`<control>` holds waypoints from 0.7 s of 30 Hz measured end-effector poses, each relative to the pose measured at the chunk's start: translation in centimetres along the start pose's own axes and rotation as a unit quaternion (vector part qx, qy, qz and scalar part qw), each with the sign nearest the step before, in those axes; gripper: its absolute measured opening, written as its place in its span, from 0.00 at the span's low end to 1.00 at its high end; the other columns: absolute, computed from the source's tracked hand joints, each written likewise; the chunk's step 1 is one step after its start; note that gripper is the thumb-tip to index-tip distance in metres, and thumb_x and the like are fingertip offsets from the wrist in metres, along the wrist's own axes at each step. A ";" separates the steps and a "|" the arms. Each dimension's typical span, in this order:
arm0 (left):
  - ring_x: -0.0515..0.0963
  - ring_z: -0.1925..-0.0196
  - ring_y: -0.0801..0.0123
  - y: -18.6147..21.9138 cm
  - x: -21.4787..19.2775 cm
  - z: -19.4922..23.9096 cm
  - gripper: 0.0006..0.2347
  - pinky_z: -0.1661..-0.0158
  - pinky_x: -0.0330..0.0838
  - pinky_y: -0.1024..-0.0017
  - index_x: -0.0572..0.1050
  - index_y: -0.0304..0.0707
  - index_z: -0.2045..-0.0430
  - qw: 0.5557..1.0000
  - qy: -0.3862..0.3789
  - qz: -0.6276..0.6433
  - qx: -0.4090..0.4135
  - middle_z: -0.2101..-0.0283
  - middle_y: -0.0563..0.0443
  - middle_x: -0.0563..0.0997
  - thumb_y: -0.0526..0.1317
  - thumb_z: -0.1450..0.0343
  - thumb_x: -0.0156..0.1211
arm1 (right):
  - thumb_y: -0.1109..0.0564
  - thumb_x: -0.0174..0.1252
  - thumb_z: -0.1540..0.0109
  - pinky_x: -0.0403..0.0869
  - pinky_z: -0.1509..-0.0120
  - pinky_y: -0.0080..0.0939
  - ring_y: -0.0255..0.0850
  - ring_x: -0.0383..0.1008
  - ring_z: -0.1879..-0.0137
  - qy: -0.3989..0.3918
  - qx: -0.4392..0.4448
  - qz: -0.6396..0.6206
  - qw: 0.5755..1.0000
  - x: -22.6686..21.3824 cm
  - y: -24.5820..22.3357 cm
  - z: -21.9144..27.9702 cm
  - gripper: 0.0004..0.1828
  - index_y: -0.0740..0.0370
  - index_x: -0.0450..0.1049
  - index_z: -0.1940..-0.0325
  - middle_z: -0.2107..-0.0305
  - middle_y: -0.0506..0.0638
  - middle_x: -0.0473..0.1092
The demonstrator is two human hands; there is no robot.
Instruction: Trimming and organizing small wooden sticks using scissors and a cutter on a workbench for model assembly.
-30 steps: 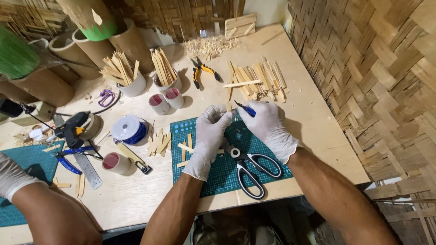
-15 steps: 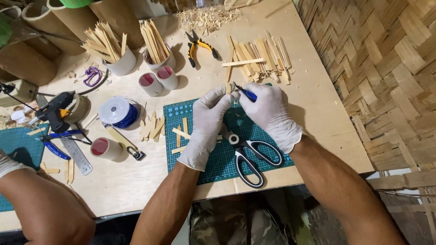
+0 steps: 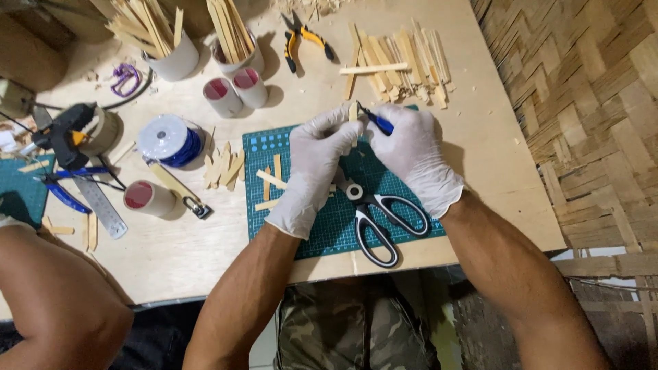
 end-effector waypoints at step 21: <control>0.77 0.72 0.76 1.3 0.8 0.7 0.13 0.85 0.79 0.81 0.82 0.33 0.57 0.998 -0.005 -0.040 0.037 0.75 0.47 0.78 0.37 0.34 0.73 | 0.46 0.70 0.43 0.79 0.63 0.52 0.54 0.81 0.64 -0.039 0.034 0.035 0.998 0.1 0.3 0.4 0.11 0.49 0.83 0.59 0.77 0.52 0.76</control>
Point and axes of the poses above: each hand's wrist, its own z-axis away from the middle knuckle, its own x-axis out of the palm, y = z × x, the point moved 4 cm from there along -z, towards the middle knuckle
